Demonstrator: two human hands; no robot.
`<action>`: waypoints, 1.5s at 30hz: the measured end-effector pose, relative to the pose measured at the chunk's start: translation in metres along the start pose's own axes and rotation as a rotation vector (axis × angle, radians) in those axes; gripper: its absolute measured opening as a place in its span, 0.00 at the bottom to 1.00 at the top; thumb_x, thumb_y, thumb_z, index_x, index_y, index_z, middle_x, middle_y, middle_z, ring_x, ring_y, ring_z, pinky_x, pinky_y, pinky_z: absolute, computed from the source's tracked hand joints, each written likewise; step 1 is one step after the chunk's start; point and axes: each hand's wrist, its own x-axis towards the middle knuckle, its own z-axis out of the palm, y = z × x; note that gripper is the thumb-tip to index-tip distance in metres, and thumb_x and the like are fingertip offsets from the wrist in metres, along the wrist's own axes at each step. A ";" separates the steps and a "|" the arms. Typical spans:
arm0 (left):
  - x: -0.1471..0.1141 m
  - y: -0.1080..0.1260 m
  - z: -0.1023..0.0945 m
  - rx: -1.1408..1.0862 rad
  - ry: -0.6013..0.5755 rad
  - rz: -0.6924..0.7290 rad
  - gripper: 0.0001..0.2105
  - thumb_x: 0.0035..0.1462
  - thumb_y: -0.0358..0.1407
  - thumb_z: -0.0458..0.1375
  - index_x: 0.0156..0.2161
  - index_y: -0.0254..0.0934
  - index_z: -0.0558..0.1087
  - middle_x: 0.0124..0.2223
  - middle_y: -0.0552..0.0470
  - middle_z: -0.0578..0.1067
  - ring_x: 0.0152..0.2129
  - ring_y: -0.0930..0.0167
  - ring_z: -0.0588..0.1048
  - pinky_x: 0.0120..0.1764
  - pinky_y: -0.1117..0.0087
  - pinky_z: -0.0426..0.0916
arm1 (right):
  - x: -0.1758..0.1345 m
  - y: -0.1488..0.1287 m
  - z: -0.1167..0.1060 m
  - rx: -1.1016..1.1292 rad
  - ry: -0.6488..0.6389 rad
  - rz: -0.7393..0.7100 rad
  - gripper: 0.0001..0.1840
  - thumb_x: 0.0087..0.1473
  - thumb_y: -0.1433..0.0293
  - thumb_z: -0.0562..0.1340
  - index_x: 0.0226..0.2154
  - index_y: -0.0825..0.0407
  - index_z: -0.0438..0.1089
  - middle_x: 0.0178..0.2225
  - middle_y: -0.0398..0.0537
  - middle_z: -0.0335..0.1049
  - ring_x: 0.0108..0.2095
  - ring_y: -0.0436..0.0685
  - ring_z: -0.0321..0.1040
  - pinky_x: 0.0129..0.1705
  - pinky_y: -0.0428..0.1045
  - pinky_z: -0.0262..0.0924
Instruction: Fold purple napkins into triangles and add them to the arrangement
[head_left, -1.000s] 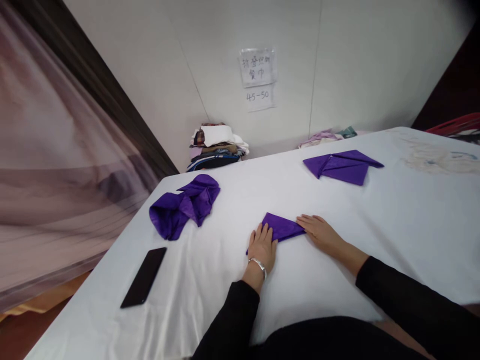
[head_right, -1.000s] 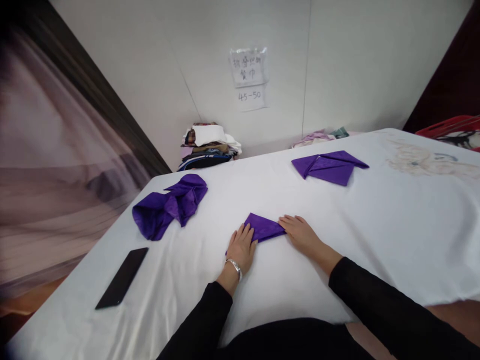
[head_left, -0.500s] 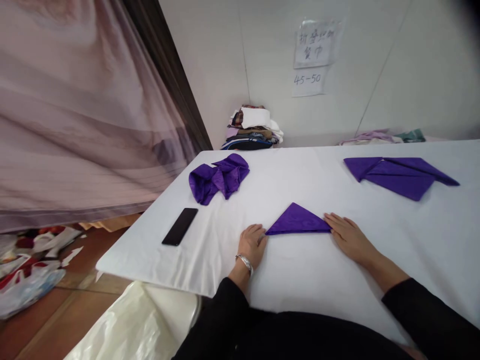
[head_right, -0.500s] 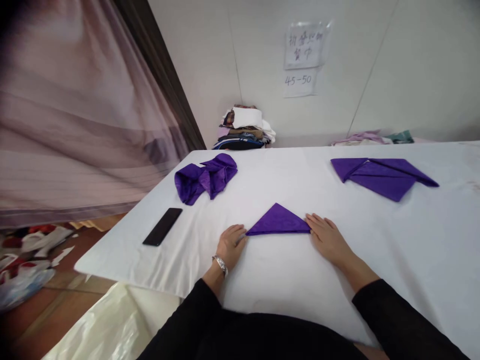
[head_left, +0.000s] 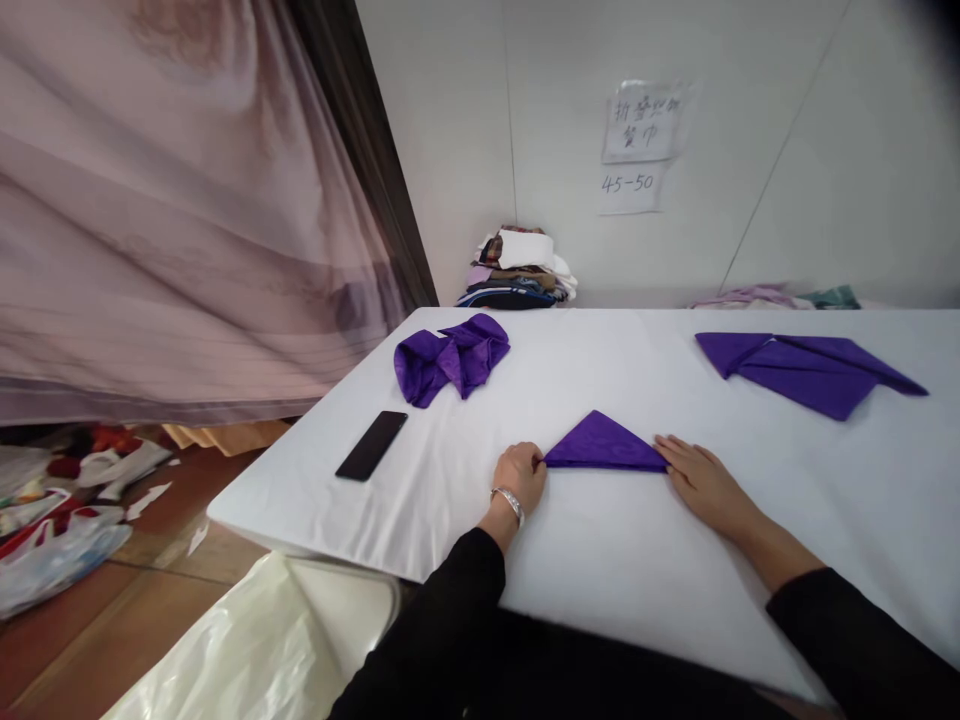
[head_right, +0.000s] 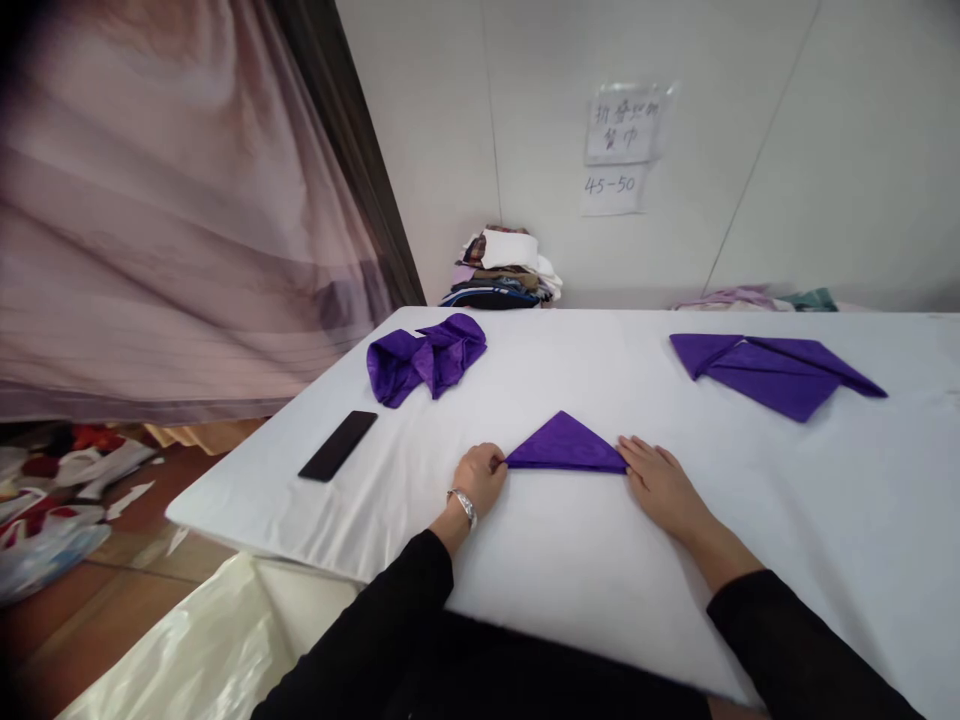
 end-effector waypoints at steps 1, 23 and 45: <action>0.000 0.000 0.000 0.002 -0.006 -0.009 0.04 0.49 0.28 0.54 0.30 0.39 0.69 0.30 0.55 0.72 0.31 0.71 0.69 0.36 0.70 0.62 | 0.000 0.000 0.001 0.002 0.007 -0.003 0.25 0.55 0.70 0.45 0.55 0.49 0.58 0.58 0.46 0.56 0.59 0.56 0.49 0.57 0.58 0.46; -0.011 0.005 -0.007 0.235 -0.095 0.113 0.12 0.53 0.28 0.50 0.39 0.41 0.73 0.40 0.50 0.71 0.38 0.68 0.69 0.40 0.67 0.64 | -0.002 0.010 0.016 -0.042 0.002 0.054 0.26 0.55 0.64 0.43 0.54 0.49 0.59 0.58 0.47 0.56 0.59 0.58 0.48 0.56 0.61 0.47; 0.040 0.082 0.057 0.317 -0.264 0.480 0.30 0.57 0.54 0.39 0.60 0.38 0.54 0.63 0.45 0.51 0.60 0.60 0.48 0.58 0.50 0.42 | 0.005 -0.026 -0.019 0.067 -0.062 0.139 0.25 0.56 0.70 0.46 0.56 0.51 0.58 0.59 0.51 0.53 0.60 0.58 0.45 0.58 0.62 0.38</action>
